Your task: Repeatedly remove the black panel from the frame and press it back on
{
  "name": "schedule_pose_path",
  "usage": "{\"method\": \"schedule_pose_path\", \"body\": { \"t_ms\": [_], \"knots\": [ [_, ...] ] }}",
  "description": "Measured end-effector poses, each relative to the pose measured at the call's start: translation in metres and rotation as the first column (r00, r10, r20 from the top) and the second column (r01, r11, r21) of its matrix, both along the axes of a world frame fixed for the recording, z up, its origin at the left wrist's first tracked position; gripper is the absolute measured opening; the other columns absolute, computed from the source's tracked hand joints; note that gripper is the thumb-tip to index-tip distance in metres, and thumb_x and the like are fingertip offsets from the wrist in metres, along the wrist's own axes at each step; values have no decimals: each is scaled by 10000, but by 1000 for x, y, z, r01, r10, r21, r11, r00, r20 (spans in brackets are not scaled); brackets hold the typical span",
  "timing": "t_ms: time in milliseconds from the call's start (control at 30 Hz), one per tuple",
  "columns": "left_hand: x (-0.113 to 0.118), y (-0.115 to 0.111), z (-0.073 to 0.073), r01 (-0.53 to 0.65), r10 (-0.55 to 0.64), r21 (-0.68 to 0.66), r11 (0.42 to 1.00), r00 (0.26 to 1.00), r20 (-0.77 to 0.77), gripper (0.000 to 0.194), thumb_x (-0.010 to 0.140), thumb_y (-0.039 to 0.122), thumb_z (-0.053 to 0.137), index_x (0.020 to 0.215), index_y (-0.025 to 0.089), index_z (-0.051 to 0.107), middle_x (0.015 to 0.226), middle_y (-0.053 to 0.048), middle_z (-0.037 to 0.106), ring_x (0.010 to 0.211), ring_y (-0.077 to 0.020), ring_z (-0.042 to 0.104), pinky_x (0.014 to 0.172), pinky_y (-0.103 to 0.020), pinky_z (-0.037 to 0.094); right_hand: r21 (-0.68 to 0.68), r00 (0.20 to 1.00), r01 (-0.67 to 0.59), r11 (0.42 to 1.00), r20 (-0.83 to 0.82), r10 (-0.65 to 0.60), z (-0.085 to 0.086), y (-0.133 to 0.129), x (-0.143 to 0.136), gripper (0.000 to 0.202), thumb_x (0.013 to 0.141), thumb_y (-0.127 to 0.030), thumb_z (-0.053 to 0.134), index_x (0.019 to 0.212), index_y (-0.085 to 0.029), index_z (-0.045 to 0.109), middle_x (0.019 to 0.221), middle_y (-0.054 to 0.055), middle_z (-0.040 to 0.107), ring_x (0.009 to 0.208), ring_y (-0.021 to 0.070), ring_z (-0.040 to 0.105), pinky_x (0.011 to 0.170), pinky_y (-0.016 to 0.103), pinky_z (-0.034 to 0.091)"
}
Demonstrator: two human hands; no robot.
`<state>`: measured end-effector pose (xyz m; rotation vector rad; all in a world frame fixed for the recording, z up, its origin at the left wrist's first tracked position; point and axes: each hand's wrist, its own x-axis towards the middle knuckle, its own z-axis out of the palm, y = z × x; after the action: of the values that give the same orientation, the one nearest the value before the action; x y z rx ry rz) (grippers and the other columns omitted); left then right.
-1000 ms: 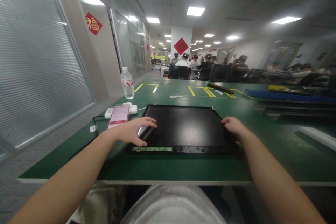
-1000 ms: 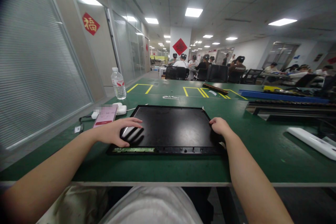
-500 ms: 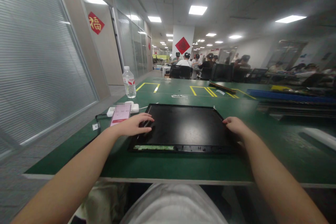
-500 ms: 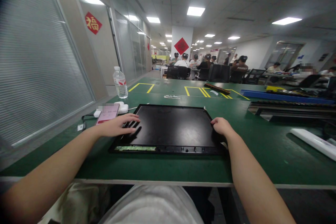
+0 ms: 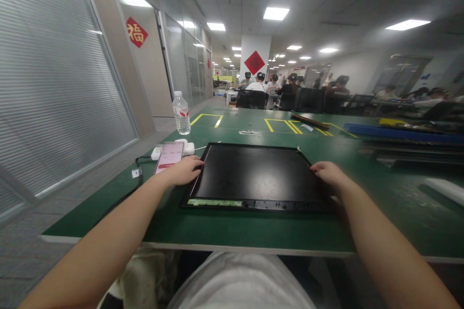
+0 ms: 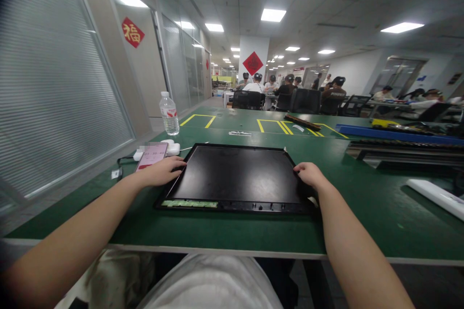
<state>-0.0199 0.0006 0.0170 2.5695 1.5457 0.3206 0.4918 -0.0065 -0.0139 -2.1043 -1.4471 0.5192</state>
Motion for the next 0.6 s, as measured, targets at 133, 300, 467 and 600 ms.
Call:
{"method": "schedule_pose_path", "body": {
  "t_ms": [133,300,467,600],
  "knots": [
    [1,0,-2,1,-1,10,1000,999,-39,443,801,255,492,1154,157,740,1261,-175,672,1192,-338,616,1081,-435,437,-2,997,15,1000,-78,-15,-5,2,3,415,647,23,535,946,-142,771,898,91,755,799,203,694,751,270,516],
    [2,0,-3,-13,15,23,1000,998,-57,443,790,208,490,1152,158,740,1257,-161,676,1182,-325,624,1076,-415,448,10,993,22,1000,-112,-21,-9,5,6,399,636,13,542,929,-136,768,877,99,753,777,204,690,741,274,517],
    [4,0,-4,-18,21,29,999,995,-98,460,815,161,472,1208,105,703,1287,-189,654,1206,-310,611,1095,-406,430,-1,989,39,999,-143,-39,-11,5,5,407,643,0,547,957,-141,763,807,83,742,755,195,683,701,258,516],
    [6,-3,-2,-31,32,15,999,993,-117,469,830,138,465,1246,67,672,1307,-200,640,1224,-296,597,1107,-382,413,15,989,52,999,-137,-49,-7,2,0,397,618,11,560,915,-145,772,822,82,744,768,199,685,728,265,512]
  ]
}}
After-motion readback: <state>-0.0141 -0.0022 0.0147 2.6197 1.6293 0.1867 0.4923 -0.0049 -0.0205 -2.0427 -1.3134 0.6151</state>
